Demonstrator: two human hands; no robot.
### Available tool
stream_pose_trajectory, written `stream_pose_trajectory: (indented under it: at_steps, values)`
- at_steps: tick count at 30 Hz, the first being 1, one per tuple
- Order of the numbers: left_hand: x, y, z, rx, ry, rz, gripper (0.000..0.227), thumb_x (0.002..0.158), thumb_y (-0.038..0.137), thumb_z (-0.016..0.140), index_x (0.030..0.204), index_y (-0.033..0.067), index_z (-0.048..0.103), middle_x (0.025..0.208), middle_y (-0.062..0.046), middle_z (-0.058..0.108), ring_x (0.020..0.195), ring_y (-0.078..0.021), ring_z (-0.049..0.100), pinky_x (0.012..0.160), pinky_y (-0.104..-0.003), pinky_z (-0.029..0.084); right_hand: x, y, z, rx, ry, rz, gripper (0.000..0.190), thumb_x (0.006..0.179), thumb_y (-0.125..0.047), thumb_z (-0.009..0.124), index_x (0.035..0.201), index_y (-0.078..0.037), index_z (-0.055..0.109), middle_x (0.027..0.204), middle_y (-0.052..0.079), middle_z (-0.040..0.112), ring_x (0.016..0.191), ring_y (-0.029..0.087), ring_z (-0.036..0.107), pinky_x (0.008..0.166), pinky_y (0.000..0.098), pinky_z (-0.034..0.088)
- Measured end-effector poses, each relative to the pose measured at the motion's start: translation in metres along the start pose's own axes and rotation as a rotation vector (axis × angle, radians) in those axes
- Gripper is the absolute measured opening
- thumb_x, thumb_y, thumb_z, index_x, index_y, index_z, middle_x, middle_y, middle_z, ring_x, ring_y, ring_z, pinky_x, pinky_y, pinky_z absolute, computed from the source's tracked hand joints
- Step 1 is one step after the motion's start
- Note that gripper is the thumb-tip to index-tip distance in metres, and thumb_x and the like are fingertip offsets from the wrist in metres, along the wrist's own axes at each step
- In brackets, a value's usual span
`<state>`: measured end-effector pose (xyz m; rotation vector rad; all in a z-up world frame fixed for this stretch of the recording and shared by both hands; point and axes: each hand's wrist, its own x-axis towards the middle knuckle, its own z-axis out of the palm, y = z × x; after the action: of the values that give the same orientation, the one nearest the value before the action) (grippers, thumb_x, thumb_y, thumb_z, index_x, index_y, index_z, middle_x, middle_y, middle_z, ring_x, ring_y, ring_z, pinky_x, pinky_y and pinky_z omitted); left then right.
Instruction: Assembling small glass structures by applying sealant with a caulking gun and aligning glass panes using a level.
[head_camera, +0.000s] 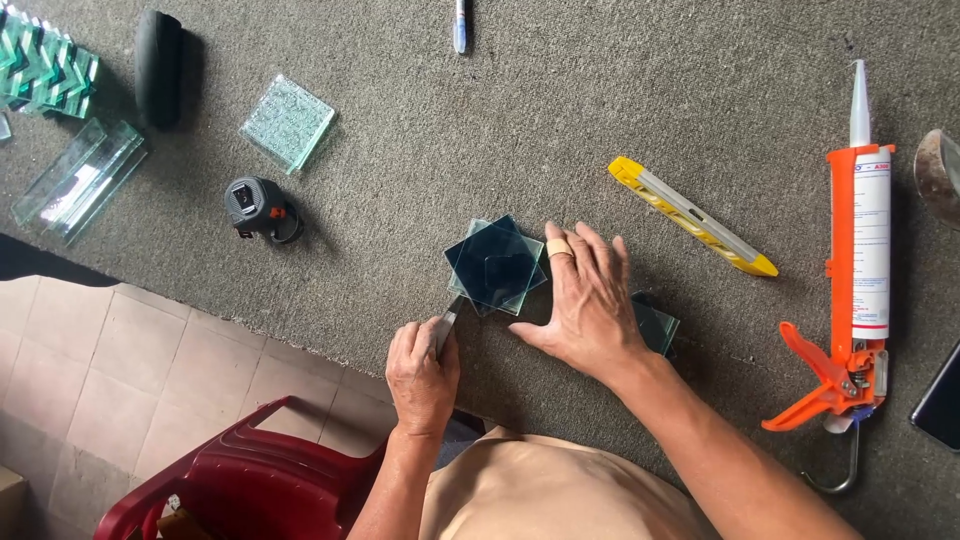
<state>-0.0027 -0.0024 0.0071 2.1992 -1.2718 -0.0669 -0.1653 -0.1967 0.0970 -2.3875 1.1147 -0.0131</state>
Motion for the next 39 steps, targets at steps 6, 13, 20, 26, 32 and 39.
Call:
stream_pose_trajectory:
  at_steps: [6, 13, 20, 26, 32, 39]
  values:
    - [-0.005, -0.007, 0.007, -0.013, 0.013, -0.014, 0.012, 0.101, 0.013, 0.077, 0.113, 0.0104, 0.073, 0.085, -0.007, 0.059, 0.08, -0.0318, 0.068, 0.071, -0.044, 0.058, -0.012, 0.005, -0.011, 0.016, 0.009, 0.031, 0.137, 0.066, -0.053, 0.102, 0.171, 0.007, 0.039, 0.155, 0.031, 0.058, 0.16, 0.047, 0.039, 0.132, 0.0744, 0.016]
    - [-0.006, -0.01, 0.009, 0.01, 0.01, -0.02, 0.017, 0.097, 0.013, 0.081, 0.113, 0.0114, 0.074, 0.085, -0.007, 0.06, 0.081, -0.0319, 0.069, 0.073, -0.045, 0.058, -0.019, 0.015, -0.006, -0.008, 0.047, 0.022, 0.137, 0.065, -0.055, 0.102, 0.171, 0.007, 0.04, 0.154, 0.031, 0.058, 0.158, 0.048, 0.041, 0.131, 0.0748, 0.019]
    - [-0.005, -0.01, 0.01, 0.014, 0.021, -0.021, 0.017, 0.096, 0.013, 0.082, 0.111, 0.0109, 0.075, 0.083, -0.007, 0.06, 0.08, -0.0327, 0.069, 0.073, -0.045, 0.058, -0.019, 0.01, -0.005, -0.019, 0.053, 0.024, 0.138, 0.064, -0.055, 0.102, 0.171, 0.007, 0.04, 0.154, 0.03, 0.059, 0.158, 0.046, 0.041, 0.132, 0.0729, 0.018]
    - [-0.003, -0.006, 0.006, -0.007, 0.023, -0.018, 0.017, 0.096, 0.011, 0.081, 0.112, 0.0098, 0.075, 0.083, -0.008, 0.059, 0.079, -0.0339, 0.069, 0.072, -0.046, 0.058, -0.015, 0.01, 0.001, 0.006, 0.038, 0.027, 0.136, 0.065, -0.055, 0.102, 0.171, 0.006, 0.04, 0.154, 0.03, 0.059, 0.159, 0.046, 0.04, 0.132, 0.0732, 0.017]
    - [-0.002, -0.006, 0.005, -0.005, 0.033, 0.001, 0.018, 0.095, 0.012, 0.082, 0.111, 0.0113, 0.075, 0.084, -0.007, 0.058, 0.079, -0.0322, 0.069, 0.072, -0.045, 0.058, -0.005, 0.006, 0.01, 0.013, 0.04, -0.002, 0.137, 0.064, -0.055, 0.103, 0.171, 0.005, 0.041, 0.155, 0.029, 0.059, 0.159, 0.046, 0.04, 0.132, 0.073, 0.017]
    - [-0.01, -0.008, 0.003, 0.006, 0.047, 0.007, 0.018, 0.094, 0.013, 0.083, 0.11, 0.0116, 0.075, 0.082, -0.007, 0.058, 0.078, -0.0314, 0.068, 0.072, -0.044, 0.058, -0.009, 0.004, 0.003, 0.02, 0.024, -0.001, 0.137, 0.065, -0.055, 0.103, 0.171, 0.004, 0.039, 0.155, 0.03, 0.059, 0.16, 0.047, 0.038, 0.132, 0.0736, 0.016]
